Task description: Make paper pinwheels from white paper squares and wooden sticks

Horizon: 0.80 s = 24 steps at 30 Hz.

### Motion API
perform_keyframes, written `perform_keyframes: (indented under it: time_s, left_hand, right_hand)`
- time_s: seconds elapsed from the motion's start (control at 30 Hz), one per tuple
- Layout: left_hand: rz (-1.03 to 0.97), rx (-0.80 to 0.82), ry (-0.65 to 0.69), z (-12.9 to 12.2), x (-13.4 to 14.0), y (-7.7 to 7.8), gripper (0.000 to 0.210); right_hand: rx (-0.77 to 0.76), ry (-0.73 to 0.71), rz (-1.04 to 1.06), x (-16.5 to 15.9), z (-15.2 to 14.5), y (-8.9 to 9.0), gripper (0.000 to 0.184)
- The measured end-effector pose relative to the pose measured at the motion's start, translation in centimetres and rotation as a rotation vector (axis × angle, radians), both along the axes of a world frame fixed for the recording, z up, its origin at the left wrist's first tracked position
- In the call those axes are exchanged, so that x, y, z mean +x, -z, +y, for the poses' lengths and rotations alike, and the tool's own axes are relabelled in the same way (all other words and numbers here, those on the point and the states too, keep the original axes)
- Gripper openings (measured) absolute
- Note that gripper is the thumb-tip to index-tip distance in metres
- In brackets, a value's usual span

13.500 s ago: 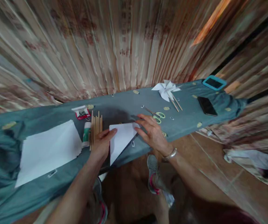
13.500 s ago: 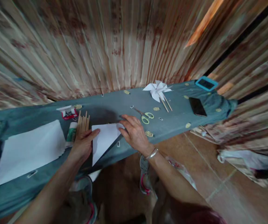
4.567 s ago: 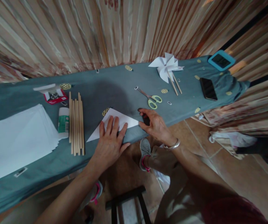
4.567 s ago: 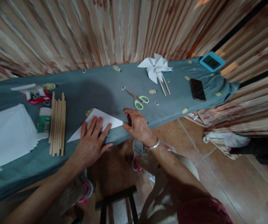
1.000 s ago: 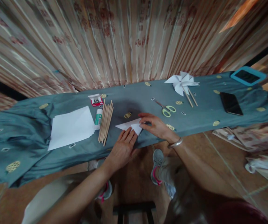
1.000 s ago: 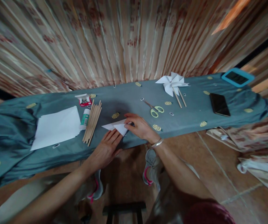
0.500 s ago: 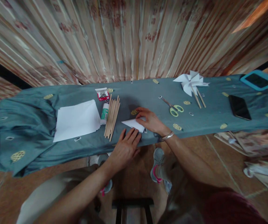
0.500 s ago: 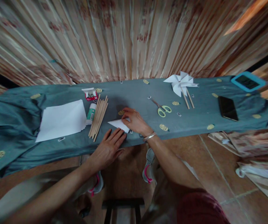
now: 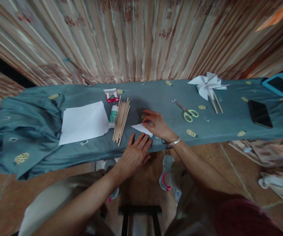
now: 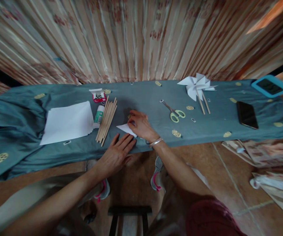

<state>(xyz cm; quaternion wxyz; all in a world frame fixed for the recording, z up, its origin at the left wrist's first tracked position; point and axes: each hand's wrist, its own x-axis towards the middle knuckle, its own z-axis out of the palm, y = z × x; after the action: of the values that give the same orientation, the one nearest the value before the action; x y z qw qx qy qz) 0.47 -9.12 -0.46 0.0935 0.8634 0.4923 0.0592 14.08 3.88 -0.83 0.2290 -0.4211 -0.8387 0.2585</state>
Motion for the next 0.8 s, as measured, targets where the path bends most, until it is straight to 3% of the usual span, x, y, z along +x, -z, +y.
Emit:
perform_keyframes:
  time_s: [0.43, 0.63, 0.8]
  left_hand:
    - [-0.022, 0.014, 0.002, 0.0, -0.1, 0.1, 0.048]
    - [-0.078, 0.118, -0.072, 0.3, -0.8, -0.7, 0.039]
    - [-0.084, 0.191, -0.119, 0.5, -1.3, -0.3, 0.052]
  right_hand:
    - [0.032, 0.022, 0.007, -0.1, -0.1, 0.5, 0.013]
    - [0.055, 0.011, 0.001, 0.0, -0.1, 0.6, 0.013]
    - [0.048, 0.009, 0.003, -0.1, -0.1, 0.6, 0.013]
